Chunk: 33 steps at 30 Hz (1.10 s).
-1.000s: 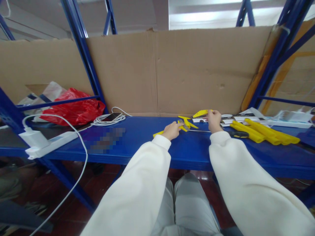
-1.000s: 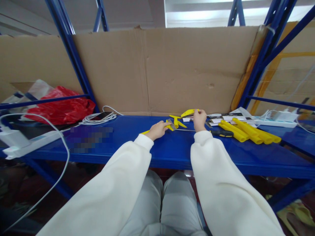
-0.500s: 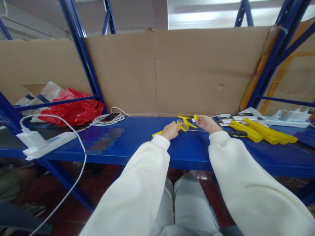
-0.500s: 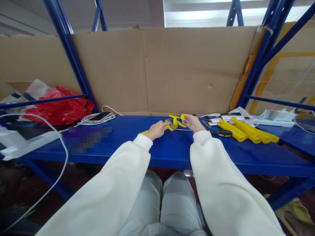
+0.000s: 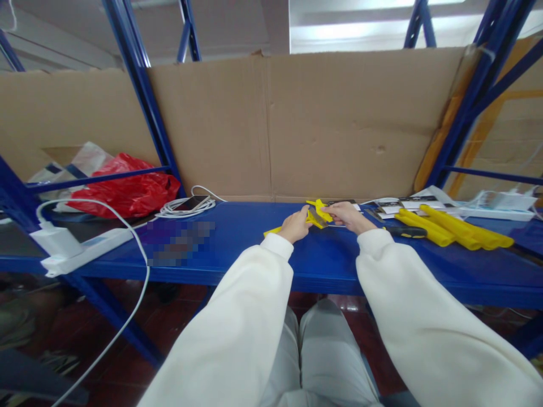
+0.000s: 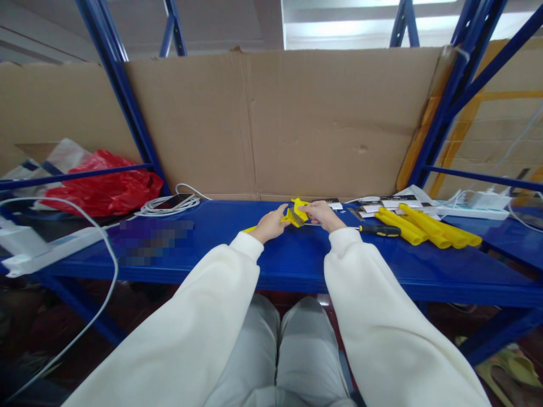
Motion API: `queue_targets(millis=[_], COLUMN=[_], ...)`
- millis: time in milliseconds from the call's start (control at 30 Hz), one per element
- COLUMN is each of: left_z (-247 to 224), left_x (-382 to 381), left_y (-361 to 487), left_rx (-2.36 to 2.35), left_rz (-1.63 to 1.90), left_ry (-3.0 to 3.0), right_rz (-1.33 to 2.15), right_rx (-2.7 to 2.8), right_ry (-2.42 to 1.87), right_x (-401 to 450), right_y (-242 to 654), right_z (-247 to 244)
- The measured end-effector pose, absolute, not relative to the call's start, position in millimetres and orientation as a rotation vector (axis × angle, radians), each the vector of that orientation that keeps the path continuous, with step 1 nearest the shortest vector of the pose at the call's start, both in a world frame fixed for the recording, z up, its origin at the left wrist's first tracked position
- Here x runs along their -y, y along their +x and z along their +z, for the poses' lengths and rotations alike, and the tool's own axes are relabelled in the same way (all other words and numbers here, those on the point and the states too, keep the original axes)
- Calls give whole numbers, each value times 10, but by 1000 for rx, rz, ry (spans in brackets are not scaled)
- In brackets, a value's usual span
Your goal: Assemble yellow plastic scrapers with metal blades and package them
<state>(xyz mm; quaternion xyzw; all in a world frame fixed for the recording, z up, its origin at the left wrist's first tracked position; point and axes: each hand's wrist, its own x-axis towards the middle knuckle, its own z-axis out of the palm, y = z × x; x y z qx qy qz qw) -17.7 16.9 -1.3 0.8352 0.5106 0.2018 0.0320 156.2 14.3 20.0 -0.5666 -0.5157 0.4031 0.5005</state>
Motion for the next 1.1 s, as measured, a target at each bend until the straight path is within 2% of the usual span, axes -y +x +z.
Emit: queue_targets(millis=[200,900,1100], left_z=[-11,-6,-11], left_x=[-162,-156,-196], left_y=[-166,-167,-166], left_rx=[-1538,-1431,-1430], left_rz=[643,701,785], left_ry=[2544,2648,2664], right_rz=[820,606,831], right_rx=[1354,1377,1292], right_ry=[-1470,-1585,-1543], right_x=[-92,-119,-82], right_y=[1452,1383,1452], right_z=[201,166,211])
